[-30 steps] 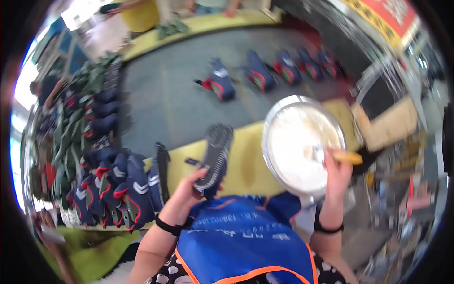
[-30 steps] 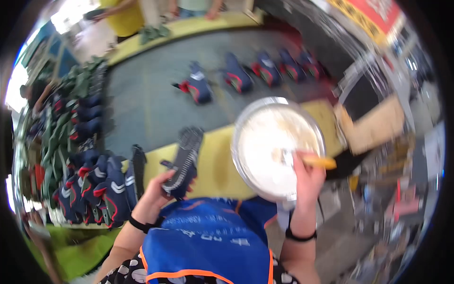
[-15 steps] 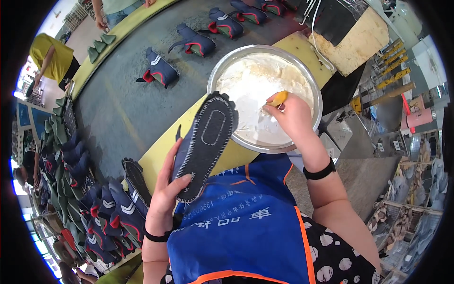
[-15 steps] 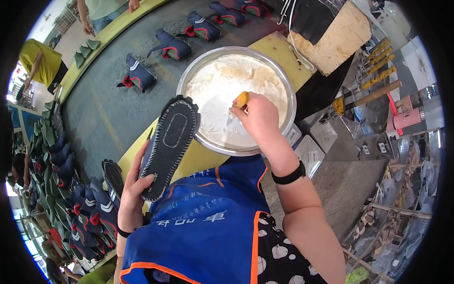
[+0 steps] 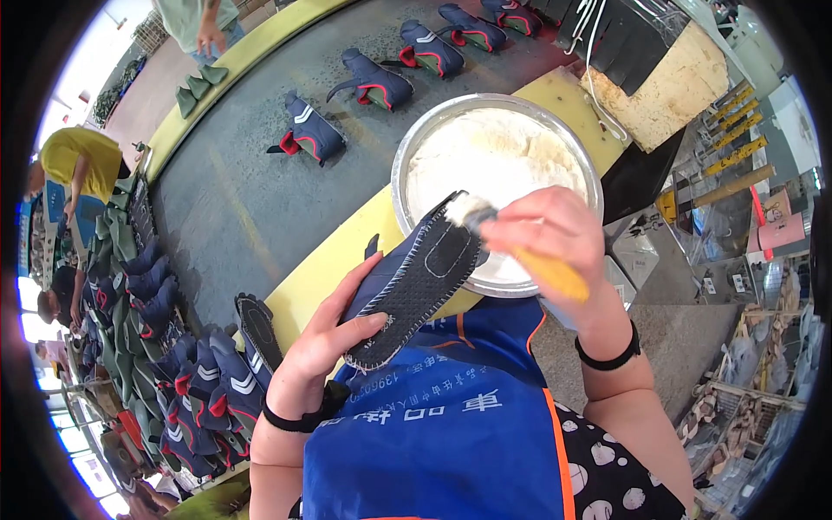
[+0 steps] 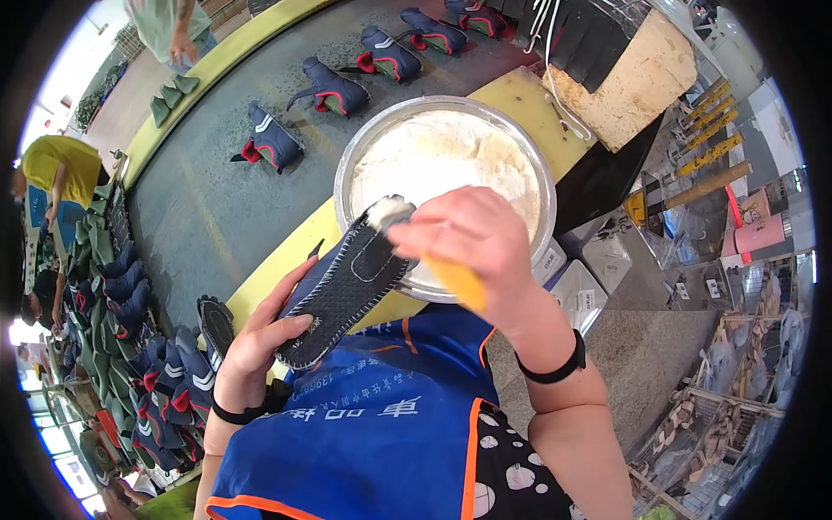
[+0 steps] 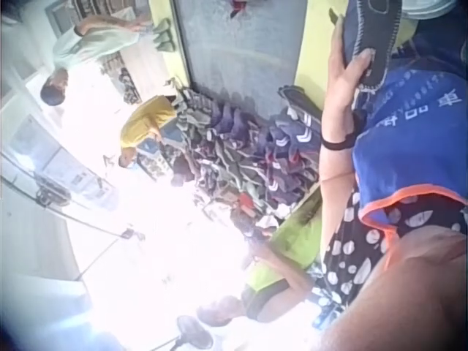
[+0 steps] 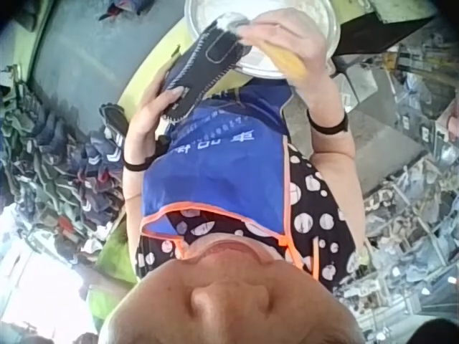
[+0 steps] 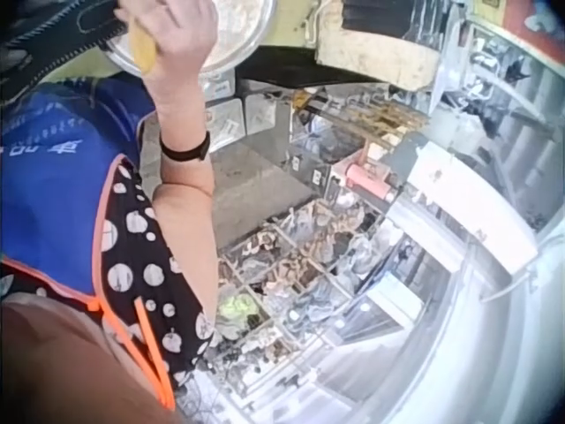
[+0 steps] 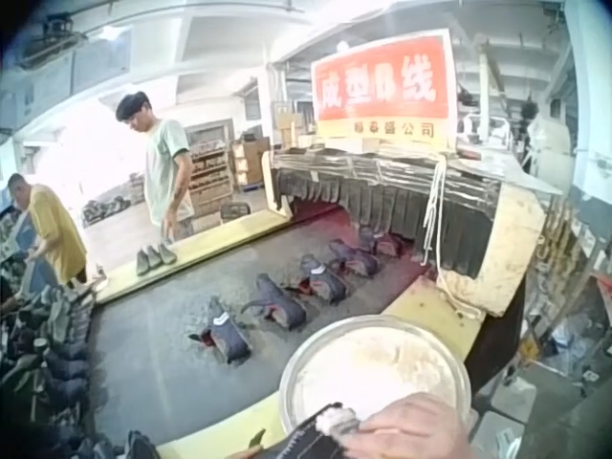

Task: Applying adhesive to shoe outsoles using a brush on a manufacturing assembly line.

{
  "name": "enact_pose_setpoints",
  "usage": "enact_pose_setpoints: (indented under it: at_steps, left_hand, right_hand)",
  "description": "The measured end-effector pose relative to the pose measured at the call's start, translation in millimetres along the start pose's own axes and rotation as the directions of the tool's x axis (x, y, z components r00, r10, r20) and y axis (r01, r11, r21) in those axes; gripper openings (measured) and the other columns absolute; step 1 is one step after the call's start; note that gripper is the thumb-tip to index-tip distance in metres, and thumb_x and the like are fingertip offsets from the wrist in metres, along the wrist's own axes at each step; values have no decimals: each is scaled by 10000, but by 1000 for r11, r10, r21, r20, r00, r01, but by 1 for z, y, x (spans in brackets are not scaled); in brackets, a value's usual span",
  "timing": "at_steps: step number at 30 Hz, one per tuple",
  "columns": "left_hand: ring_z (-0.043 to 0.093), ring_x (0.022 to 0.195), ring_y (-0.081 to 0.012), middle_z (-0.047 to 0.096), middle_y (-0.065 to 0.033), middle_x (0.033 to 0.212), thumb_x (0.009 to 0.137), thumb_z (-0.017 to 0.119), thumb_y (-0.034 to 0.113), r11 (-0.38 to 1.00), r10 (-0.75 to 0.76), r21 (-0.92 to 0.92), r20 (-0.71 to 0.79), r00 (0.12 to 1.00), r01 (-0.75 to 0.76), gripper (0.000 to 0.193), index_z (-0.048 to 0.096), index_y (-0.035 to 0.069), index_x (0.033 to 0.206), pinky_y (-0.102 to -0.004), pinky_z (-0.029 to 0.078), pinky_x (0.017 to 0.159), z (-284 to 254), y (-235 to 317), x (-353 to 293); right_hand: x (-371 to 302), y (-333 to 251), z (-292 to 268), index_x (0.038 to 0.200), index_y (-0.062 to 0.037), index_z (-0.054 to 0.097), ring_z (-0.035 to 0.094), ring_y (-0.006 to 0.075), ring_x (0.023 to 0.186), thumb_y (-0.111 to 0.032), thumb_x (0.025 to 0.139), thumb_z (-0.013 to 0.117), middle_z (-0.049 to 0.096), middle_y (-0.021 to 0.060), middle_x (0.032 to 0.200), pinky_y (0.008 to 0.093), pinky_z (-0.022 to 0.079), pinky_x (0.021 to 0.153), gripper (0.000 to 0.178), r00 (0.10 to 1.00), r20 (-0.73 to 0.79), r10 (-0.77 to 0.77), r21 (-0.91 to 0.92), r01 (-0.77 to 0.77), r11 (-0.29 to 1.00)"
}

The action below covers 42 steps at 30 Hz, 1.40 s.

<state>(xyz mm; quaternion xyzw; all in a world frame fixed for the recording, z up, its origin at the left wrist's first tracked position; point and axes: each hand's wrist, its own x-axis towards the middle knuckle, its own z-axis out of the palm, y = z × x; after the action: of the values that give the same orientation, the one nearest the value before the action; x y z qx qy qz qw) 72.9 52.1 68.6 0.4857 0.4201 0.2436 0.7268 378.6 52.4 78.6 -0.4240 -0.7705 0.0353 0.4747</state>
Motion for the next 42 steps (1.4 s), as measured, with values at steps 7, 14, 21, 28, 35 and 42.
enact_pose_setpoints:
  at_steps: [7, 14, 21, 28, 35, 42]
  left_hand:
    - [486, 1355, -248, 511, -183, 1464, 868, 636, 137, 998, -63, -25, 35, 997, 64, 791, 316, -10, 1576, -347, 337, 1150, 1, 7, 0]
    - [459, 1398, -267, 476, -198, 1513, 851, 627, 142, 989, -36, -138, 74, 997, 47, 811, 306, -37, 1573, -351, 312, 1170, -11, 0, -4]
    - [449, 1421, -284, 465, -211, 1531, 795, 645, 203, 961, -26, -270, 123, 992, 59, 868, 326, -39, 1566, -366, 294, 1188, -13, -4, -7]
    - [468, 1400, -280, 493, -186, 1498, 727, 696, 149, 996, 29, -88, 25, 999, -26, 919, 351, -18, 1563, -357, 285, 1190, -18, -8, -10]
    - [479, 1384, -270, 501, -182, 1482, 730, 707, 134, 989, 83, -119, -25, 996, -86, 923, 344, -16, 1565, -361, 291, 1187, -11, -8, -13]
    - [427, 1437, -282, 419, -205, 1549, 745, 712, 181, 985, 165, -37, -75, 983, -168, 967, 278, -11, 1588, -372, 276, 1202, -8, -19, -8]
  right_hand:
    - [2, -6, 9, 968, -166, 762, 657, 185, 862, -162, 741, 729, 669, -16, 908, 362, 453, 821, 229, 962, 231, -148, -16, 156, 988]
    - [9, 20, 5, 965, -147, 764, 632, 201, 815, -119, 774, 778, 657, 6, 857, 363, 441, 767, 193, 984, 165, 73, -59, -64, 996]
    - [10, 9, 18, 959, -79, 746, 636, 224, 750, -41, 723, 837, 673, 62, 865, 320, 494, 649, 256, 990, 122, -71, 195, 46, 980]
    - [10, 9, 26, 906, -7, 671, 664, 174, 729, 66, 830, 742, 667, 89, 826, 277, 499, 661, 127, 969, -99, 225, 189, -204, 961]
    - [5, -4, 41, 845, -19, 618, 580, 73, 607, 63, 870, 710, 609, 24, 722, 226, 432, 550, 126, 888, -92, 451, 158, -434, 887]
    - [6, -4, 54, 820, -29, 591, 487, 16, 578, 14, 916, 702, 574, -19, 685, 217, 381, 512, 153, 876, -198, 441, 348, -357, 867]
